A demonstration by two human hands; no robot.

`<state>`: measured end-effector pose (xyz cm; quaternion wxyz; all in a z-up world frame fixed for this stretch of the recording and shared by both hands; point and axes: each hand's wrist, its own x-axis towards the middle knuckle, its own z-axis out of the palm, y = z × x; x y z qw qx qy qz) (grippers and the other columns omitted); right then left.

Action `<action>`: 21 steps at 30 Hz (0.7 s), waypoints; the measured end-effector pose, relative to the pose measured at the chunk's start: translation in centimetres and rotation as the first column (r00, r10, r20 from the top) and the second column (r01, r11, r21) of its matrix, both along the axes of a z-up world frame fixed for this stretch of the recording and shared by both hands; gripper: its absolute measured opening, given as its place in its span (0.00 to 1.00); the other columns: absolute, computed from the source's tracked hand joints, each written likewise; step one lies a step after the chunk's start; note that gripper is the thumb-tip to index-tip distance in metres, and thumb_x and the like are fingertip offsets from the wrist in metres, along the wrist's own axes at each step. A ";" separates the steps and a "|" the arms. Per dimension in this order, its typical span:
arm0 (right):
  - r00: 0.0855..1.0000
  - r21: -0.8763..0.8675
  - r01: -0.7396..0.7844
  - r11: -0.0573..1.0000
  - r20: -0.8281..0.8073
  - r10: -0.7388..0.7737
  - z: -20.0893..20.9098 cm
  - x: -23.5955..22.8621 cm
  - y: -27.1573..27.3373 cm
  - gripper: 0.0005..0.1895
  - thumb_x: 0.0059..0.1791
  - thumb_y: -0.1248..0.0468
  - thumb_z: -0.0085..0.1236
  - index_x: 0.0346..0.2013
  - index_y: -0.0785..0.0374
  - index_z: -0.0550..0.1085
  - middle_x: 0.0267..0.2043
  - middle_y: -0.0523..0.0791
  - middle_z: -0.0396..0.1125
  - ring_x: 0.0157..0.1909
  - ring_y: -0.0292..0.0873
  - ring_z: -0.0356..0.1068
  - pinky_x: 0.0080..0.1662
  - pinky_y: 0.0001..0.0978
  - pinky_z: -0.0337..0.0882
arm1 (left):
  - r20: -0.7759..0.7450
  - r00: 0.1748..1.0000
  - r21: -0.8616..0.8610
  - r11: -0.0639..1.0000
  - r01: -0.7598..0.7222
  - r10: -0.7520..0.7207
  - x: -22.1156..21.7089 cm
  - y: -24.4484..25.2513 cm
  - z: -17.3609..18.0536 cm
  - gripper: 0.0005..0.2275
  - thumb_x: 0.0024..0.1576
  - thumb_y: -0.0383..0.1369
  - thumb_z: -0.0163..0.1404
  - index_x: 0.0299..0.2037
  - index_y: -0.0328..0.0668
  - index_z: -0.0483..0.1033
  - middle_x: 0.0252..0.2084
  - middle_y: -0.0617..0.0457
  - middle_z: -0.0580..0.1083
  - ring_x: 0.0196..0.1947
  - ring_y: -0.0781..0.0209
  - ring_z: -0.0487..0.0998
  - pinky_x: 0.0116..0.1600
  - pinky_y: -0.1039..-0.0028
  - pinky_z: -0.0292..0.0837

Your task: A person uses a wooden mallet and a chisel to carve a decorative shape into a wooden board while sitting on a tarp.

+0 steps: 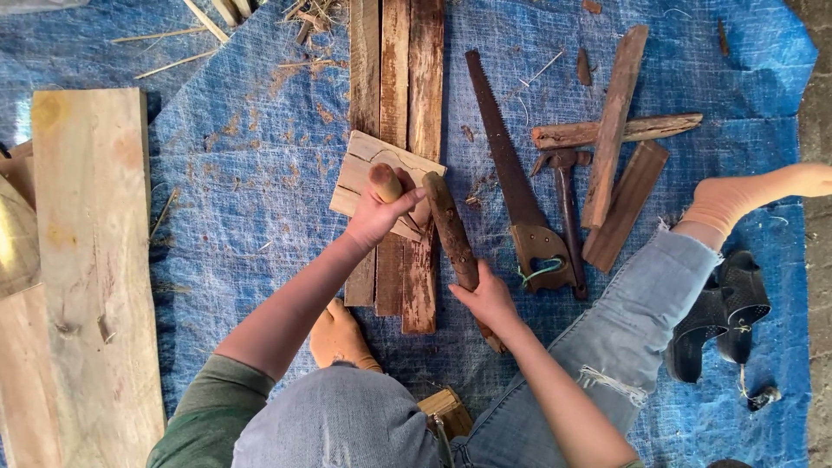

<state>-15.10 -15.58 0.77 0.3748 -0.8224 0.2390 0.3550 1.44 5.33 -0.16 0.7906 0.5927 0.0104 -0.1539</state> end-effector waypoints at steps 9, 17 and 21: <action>1.000 -0.038 -0.017 0.999 -0.009 0.017 -0.3 -0.1 -0.2 0.51 0.49 0.45 0.63 0.75 0.68 0.50 0.68 0.67 0.57 0.68 0.71 0.59 0.59 0.66 0.66 | 0.252 0.965 0.005 0.997 0.076 -0.074 -1.7 -1.3 1.0 0.09 0.49 0.23 0.66 0.25 0.40 0.77 0.21 0.54 0.71 0.27 0.70 0.72 0.37 0.78 0.69; 0.958 -0.146 0.047 0.988 0.288 -0.003 12.2 3.7 -1.7 0.31 0.43 0.53 0.70 0.56 0.62 0.72 0.43 0.60 0.74 0.46 0.64 0.76 0.43 0.55 0.75 | 0.262 0.962 0.015 0.997 0.081 -0.082 -2.7 -3.0 -0.7 0.08 0.48 0.23 0.63 0.24 0.42 0.75 0.20 0.58 0.71 0.27 0.74 0.70 0.36 0.78 0.69; 0.455 0.008 0.082 0.997 0.890 -0.044 23.1 4.3 -4.5 0.21 0.44 0.70 0.74 0.48 0.70 0.73 0.31 0.54 0.73 0.31 0.44 0.73 0.37 0.32 0.72 | 0.276 0.956 0.047 0.995 0.088 -0.098 -3.1 -3.5 -0.2 0.08 0.47 0.24 0.62 0.25 0.44 0.75 0.20 0.59 0.70 0.26 0.74 0.70 0.35 0.80 0.69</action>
